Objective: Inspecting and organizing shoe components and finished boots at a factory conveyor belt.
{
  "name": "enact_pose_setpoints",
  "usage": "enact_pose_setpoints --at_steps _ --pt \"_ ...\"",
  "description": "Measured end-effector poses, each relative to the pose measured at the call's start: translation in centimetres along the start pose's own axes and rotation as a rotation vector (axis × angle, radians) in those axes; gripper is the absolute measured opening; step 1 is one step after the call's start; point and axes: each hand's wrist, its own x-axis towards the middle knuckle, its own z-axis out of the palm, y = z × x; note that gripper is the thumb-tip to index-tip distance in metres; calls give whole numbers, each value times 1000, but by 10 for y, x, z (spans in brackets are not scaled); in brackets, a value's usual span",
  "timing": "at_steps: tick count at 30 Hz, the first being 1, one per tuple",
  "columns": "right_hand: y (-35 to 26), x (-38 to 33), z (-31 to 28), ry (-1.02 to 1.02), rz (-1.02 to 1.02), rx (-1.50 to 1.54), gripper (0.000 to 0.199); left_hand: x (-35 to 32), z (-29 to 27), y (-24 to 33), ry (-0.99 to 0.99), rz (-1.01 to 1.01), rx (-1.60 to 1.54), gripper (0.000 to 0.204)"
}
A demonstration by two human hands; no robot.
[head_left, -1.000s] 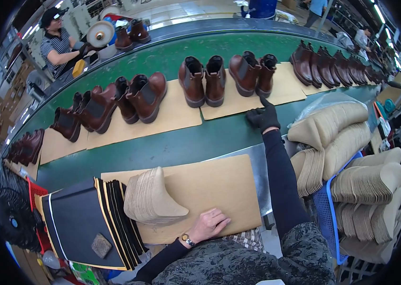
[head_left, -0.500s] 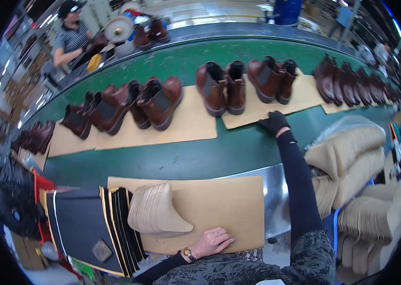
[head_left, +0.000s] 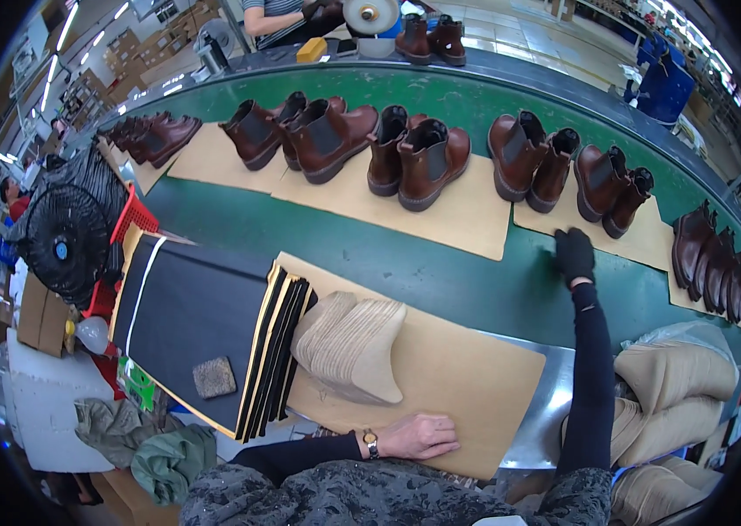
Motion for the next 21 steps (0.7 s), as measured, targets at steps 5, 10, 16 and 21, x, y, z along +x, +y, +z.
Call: enact_pose_setpoints --at_steps 5,10,16,21 --pt "-222 -17 -45 39 -528 351 30 -5 0 -3 26 28 8 14" --pt "-339 -3 -19 -170 -785 81 41 -5 7 -7 79 82 -63 15" --pt "-378 14 -14 -424 -761 4 47 -7 12 -10 101 112 -128 21" --pt "-374 28 -3 -417 -795 44 47 -11 12 -11 47 31 -107 20"
